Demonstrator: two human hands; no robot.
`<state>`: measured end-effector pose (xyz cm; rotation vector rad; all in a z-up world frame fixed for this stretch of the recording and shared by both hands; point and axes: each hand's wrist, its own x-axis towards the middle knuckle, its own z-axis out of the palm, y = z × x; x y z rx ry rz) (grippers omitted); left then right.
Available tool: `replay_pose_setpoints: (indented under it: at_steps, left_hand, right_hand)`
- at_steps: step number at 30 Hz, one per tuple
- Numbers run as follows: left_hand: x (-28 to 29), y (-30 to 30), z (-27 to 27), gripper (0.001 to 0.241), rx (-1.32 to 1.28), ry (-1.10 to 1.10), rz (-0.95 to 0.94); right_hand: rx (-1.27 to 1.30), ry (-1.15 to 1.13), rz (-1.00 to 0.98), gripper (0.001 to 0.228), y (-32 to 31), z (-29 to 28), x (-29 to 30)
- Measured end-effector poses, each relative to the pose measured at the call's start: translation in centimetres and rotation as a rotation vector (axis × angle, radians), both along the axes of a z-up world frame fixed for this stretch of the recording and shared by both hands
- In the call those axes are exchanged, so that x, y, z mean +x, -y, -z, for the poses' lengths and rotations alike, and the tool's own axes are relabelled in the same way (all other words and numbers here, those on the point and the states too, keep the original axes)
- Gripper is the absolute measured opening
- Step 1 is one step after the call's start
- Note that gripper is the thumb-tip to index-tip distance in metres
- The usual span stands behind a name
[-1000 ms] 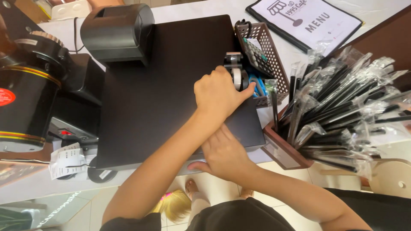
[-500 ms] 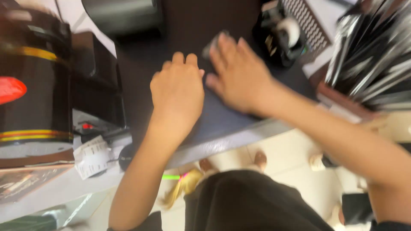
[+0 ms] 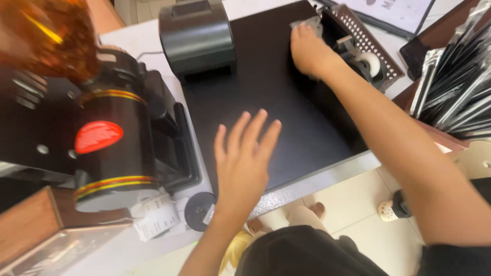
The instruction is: Wiping down and organizing a cafe service counter and coffee equipment.
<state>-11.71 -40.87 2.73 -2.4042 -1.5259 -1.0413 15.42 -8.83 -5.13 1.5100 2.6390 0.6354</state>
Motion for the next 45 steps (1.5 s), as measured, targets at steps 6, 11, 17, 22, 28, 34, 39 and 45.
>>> replay_pose_setpoints:
  at_steps: [6,11,17,22,28,34,39,45]
  left_hand:
    - [-0.6,1.1,1.8,0.051,0.218,0.097,0.085]
    - [-0.9,0.9,1.3,0.041,0.312,0.149,0.147]
    - [-1.8,1.2,-0.6,0.04,0.127,0.393,0.17]
    - [-2.0,1.0,-0.8,0.035,0.005,0.542,0.237]
    - [-1.4,2.0,-0.2,0.026,-0.013,0.711,0.186]
    - [-0.4,3.9,0.4,0.024,0.115,0.766,0.193]
    - [4.1,4.6,-2.3,0.027,0.025,0.604,0.173]
    - [17.4,4.1,-6.5,0.022,-0.078,0.385,0.507]
  right_hand:
    - [-0.189,-0.487,0.355,0.057,-11.5,-0.8,-2.0]
    - [-0.172,-0.543,-0.126,0.064,0.4,-2.0,-8.7]
    - [-0.391,-0.494,-0.446,0.06,23.2,-8.7,-6.7]
    - [-0.403,-0.299,-0.36,0.066,20.6,-8.2,-2.7]
    - [-0.317,-0.547,-0.386,0.048,22.6,-6.7,-8.3]
    - [-0.483,-0.502,-0.717,0.056,31.0,-7.0,-3.1]
    - [-0.247,-0.608,-0.344,0.058,30.0,-5.8,4.8]
    - [-0.761,-1.306,-0.123,0.04,34.9,2.6,2.7]
